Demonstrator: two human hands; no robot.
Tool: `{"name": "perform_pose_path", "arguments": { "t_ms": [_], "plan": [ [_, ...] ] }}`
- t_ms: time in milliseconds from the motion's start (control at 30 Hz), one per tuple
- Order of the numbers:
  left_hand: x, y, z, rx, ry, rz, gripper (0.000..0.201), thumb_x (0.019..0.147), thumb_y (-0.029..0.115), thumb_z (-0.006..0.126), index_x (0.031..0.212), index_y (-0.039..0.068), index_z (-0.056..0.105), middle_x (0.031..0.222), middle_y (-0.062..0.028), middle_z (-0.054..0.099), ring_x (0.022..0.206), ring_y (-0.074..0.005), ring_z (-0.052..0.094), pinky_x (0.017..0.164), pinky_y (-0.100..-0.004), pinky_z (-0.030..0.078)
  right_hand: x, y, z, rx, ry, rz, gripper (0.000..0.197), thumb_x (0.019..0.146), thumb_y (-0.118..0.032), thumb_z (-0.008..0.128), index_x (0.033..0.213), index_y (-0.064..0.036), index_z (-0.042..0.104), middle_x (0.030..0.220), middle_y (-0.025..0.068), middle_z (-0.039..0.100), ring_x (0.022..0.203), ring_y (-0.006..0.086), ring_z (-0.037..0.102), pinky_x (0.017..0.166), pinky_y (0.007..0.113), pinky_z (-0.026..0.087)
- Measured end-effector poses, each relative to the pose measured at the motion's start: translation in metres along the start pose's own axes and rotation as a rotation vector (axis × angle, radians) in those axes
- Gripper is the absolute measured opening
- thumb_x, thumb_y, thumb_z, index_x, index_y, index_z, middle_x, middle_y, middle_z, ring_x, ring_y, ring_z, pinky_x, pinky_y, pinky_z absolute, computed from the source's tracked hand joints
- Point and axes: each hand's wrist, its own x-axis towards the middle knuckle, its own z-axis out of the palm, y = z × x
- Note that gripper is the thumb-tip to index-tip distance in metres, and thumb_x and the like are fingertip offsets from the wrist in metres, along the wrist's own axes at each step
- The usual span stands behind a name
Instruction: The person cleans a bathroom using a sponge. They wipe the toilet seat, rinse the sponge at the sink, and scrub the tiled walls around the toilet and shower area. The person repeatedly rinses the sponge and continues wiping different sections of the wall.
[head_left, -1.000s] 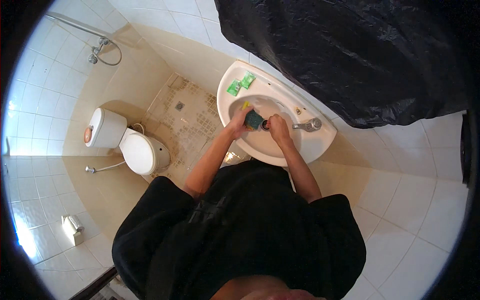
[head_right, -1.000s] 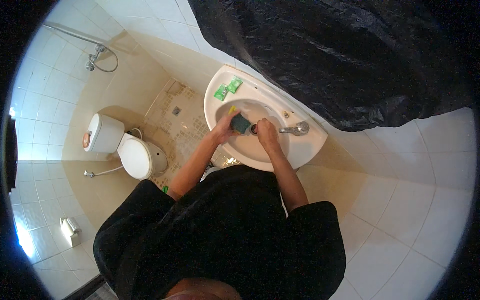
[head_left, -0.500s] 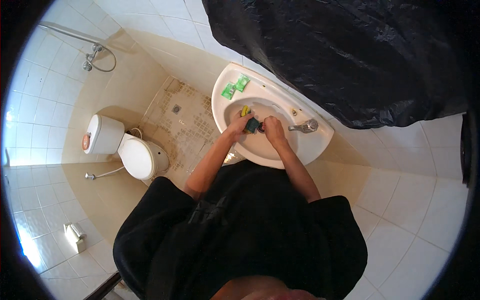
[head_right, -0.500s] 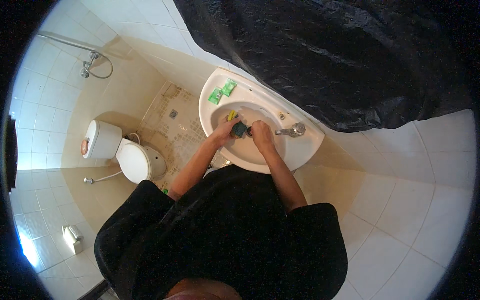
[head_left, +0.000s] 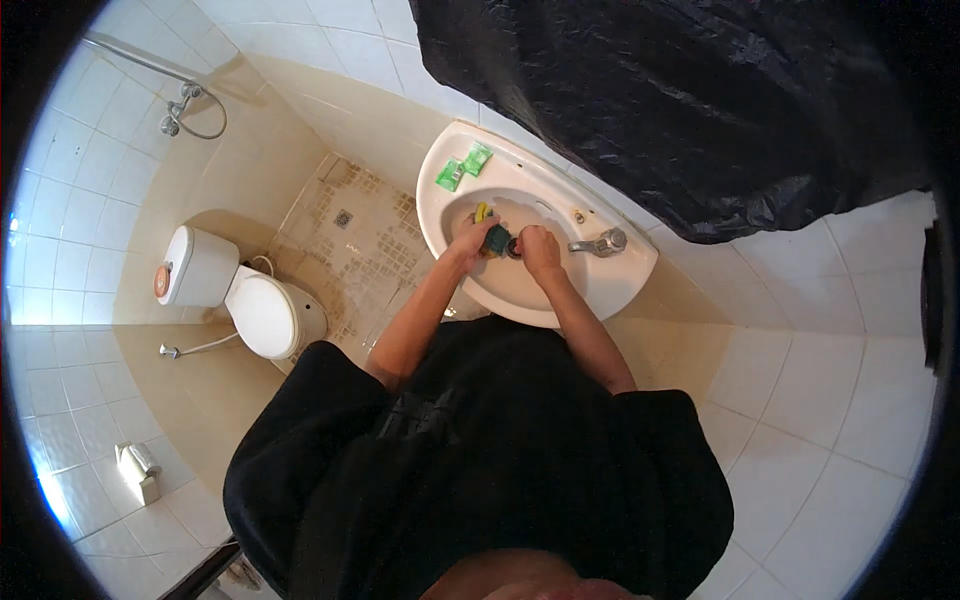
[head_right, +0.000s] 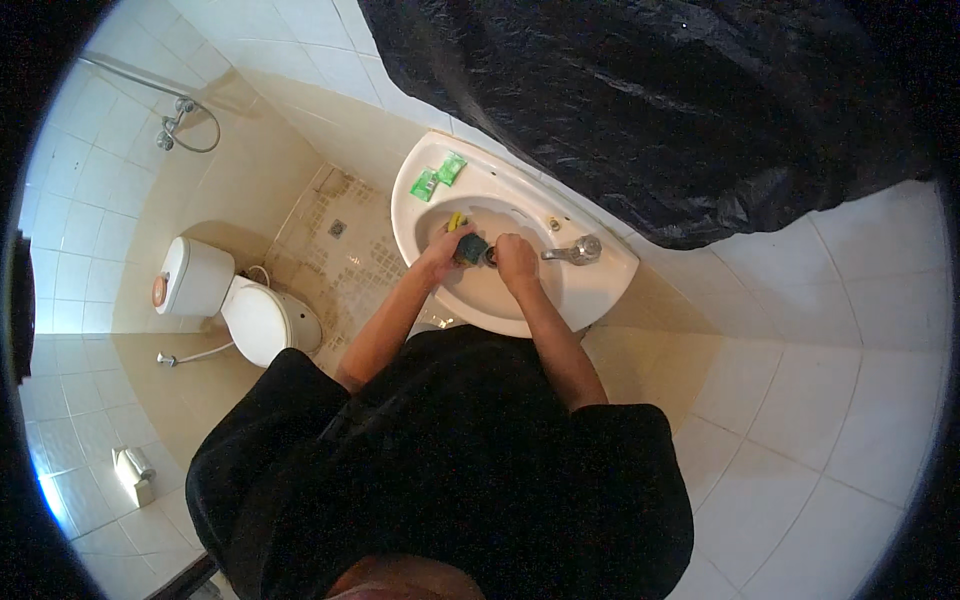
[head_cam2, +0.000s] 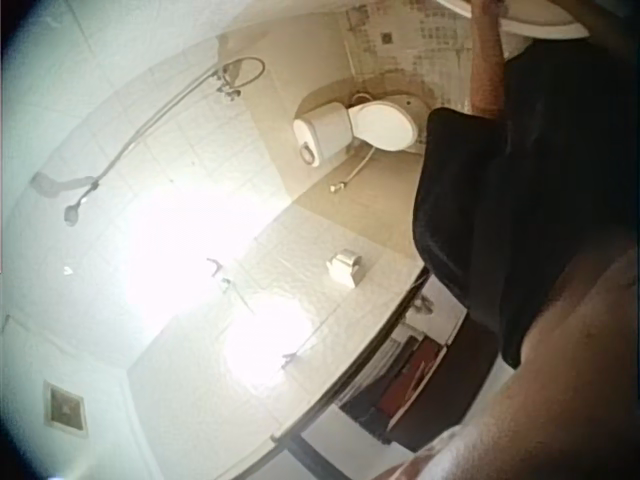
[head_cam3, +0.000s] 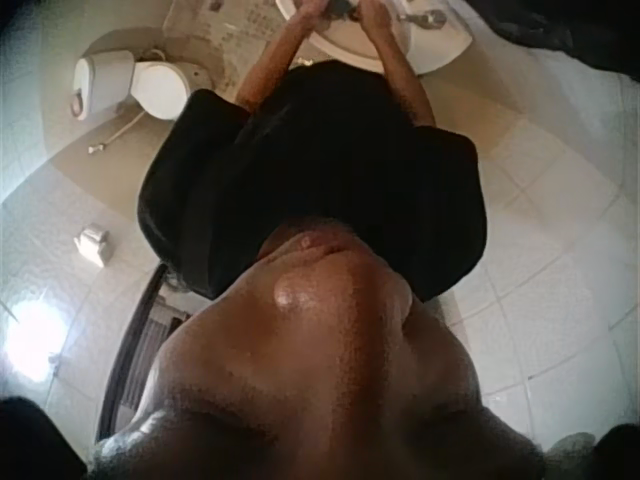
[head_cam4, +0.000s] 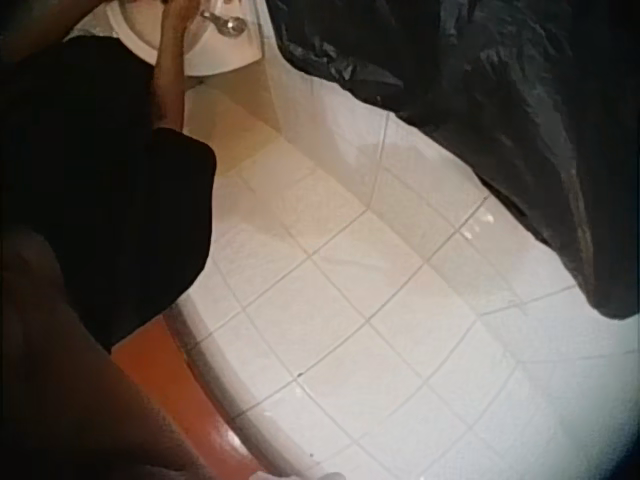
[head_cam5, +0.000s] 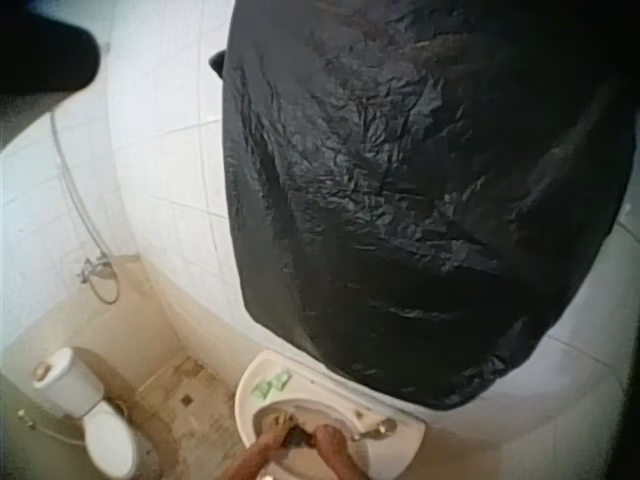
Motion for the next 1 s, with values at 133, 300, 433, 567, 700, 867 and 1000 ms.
{"name": "perform_pose_path", "arguments": {
  "t_ms": [133, 300, 433, 567, 700, 867, 1000],
  "plan": [
    [-0.007, 0.007, 0.000, -0.035, -0.009, 0.041, 0.024, 0.104, 0.031, 0.072, 0.120, 0.015, 0.065, 0.106, -0.0039, 0.073, 0.091, -0.0196, 0.074, 0.076, -0.0443, 0.062, -0.014, 0.012, -0.001, 0.214, 0.185, -0.024, 0.020, 0.085, -0.001, 0.077, 0.105, -0.0004, 0.074, 0.093, 0.0183, 0.076, 0.091, 0.0355, 0.077, 0.082, 0.045, 0.061],
    [-0.011, 0.004, -0.016, -0.135, -0.082, 0.077, 0.039, 0.107, 0.049, 0.064, 0.123, 0.014, 0.067, 0.109, -0.0042, 0.075, 0.102, -0.0203, 0.075, 0.090, -0.0412, 0.061, -0.033, 0.002, -0.014, 0.573, 0.205, 0.177, 0.035, 0.096, -0.011, 0.077, 0.128, -0.0031, 0.065, 0.104, 0.0132, 0.075, 0.093, 0.0292, 0.077, 0.080, 0.044, 0.061],
    [-0.035, 0.004, 0.003, -0.143, -0.128, 0.145, 0.049, 0.110, 0.059, 0.051, 0.125, 0.014, 0.065, 0.112, -0.0059, 0.074, 0.105, -0.0217, 0.073, 0.098, -0.0430, 0.056, -0.036, -0.041, -0.018, 1.135, 0.038, 0.501, 0.042, 0.108, -0.038, 0.068, 0.138, -0.0105, 0.060, 0.121, 0.0089, 0.070, 0.102, 0.0232, 0.072, 0.083, 0.043, 0.062],
    [-0.048, -0.014, 0.013, 0.230, -0.236, 0.391, 0.057, 0.112, 0.053, 0.051, 0.137, 0.003, 0.060, 0.116, -0.0137, 0.071, 0.112, -0.0269, 0.070, 0.101, -0.0418, 0.055, -0.030, -0.074, -0.031, 1.654, -0.248, 0.595, 0.063, 0.103, -0.063, 0.067, 0.139, -0.0125, 0.060, 0.125, 0.0075, 0.068, 0.118, 0.0208, 0.068, 0.090, 0.047, 0.061],
    [-0.052, -0.036, 0.021, 0.802, -0.113, 0.848, 0.057, 0.112, 0.038, 0.057, 0.150, -0.004, 0.050, 0.136, -0.0234, 0.062, 0.128, -0.0341, 0.063, 0.110, -0.0442, 0.051, -0.013, -0.051, 0.012, 1.836, -0.100, 0.465, 0.053, 0.103, -0.060, 0.068, 0.131, -0.0157, 0.062, 0.124, 0.0068, 0.068, 0.113, 0.0250, 0.068, 0.098, 0.049, 0.059],
    [-0.103, 0.011, 0.011, 0.587, -0.026, 0.880, 0.052, 0.108, 0.020, 0.064, 0.153, -0.001, 0.050, 0.150, -0.0252, 0.053, 0.138, -0.0380, 0.055, 0.118, -0.0448, 0.045, -0.002, -0.082, -0.023, 1.969, -0.069, 0.658, 0.038, 0.102, -0.045, 0.070, 0.126, -0.0153, 0.064, 0.110, 0.0033, 0.069, 0.107, 0.0233, 0.070, 0.090, 0.042, 0.059],
    [-0.101, 0.052, -0.043, 0.568, 0.148, 0.973, 0.034, 0.109, 0.015, 0.060, 0.139, 0.001, 0.058, 0.138, -0.0194, 0.061, 0.129, -0.0295, 0.061, 0.106, -0.0406, 0.052, 0.006, -0.125, -0.043, 1.769, 0.125, 0.603, 0.038, 0.101, -0.039, 0.072, 0.127, -0.0131, 0.062, 0.114, 0.0040, 0.068, 0.107, 0.0242, 0.070, 0.090, 0.044, 0.059]
  ]
}}
